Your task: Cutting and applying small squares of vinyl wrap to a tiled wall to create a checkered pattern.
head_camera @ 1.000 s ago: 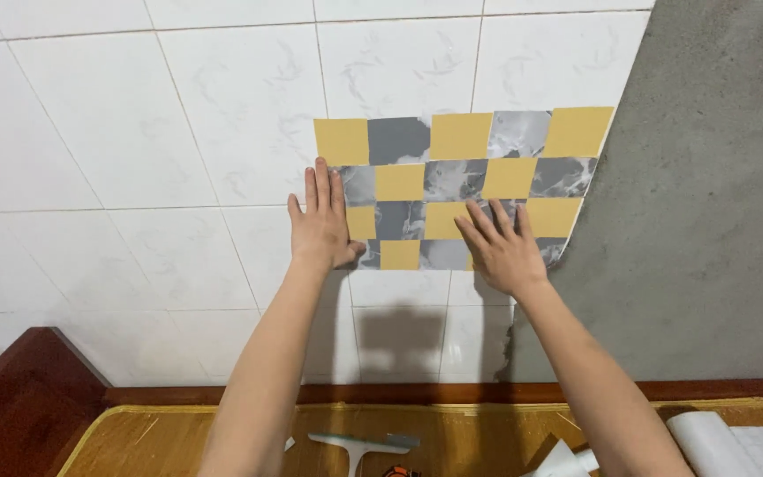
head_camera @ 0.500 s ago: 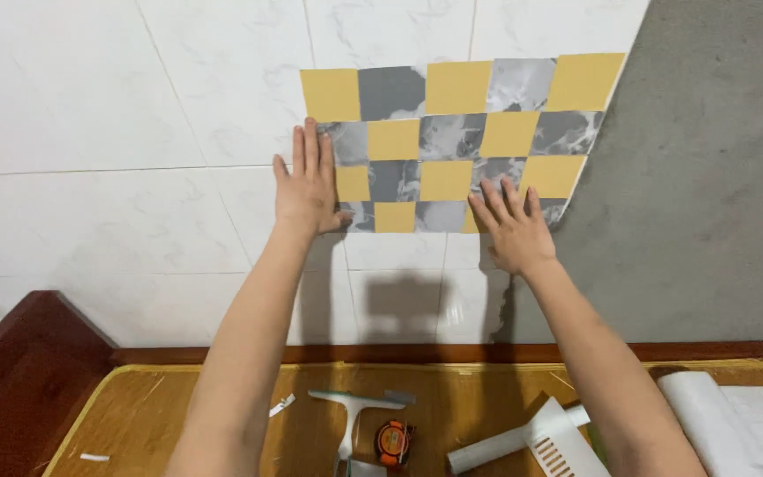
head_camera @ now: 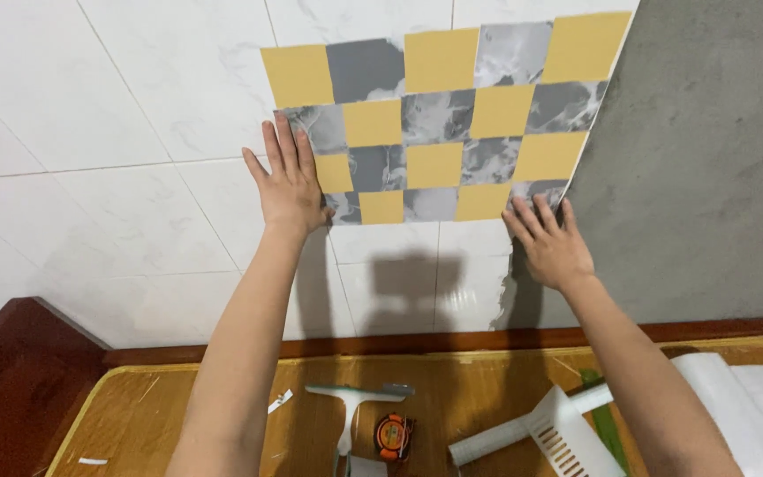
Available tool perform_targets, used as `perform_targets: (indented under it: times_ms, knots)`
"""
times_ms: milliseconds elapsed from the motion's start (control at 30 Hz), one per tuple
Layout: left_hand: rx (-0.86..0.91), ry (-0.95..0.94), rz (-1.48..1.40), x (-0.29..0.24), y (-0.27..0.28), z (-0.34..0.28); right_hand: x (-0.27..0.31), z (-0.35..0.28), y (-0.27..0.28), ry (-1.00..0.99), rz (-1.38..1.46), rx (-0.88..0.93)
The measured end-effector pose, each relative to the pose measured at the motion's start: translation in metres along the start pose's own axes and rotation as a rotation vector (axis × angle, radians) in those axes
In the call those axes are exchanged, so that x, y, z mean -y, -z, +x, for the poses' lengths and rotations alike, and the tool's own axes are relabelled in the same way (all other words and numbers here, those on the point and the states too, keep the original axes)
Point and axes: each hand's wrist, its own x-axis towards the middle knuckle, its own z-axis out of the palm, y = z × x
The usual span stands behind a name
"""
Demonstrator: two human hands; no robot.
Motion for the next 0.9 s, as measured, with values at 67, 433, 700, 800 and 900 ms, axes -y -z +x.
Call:
perform_targets:
  times_ms: [67, 433, 700, 800, 900]
  knots:
    - [0.007, -0.001, -0.005, -0.001, 0.002, -0.001, 0.003, 0.002, -0.007, -0.006, -0.005, -0.006]
    - [-0.203, -0.065, -0.099, 0.003, -0.020, -0.004, 0.010, -0.019, -0.040, -0.012, 0.268, -0.301]
    - [-0.197, -0.063, -0.109, 0.003, -0.017, 0.001, -0.029, -0.024, -0.033, 0.147, 0.390, -0.426]
    - [-0.190, -0.056, -0.096, 0.005, -0.027, 0.006, -0.063, -0.022, 0.035, 0.084, 0.160, -0.547]
    - [-0.196, -0.065, -0.115, 0.005, -0.024, 0.004, -0.101, 0.020, 0.083, 0.095, 0.470, -0.615]
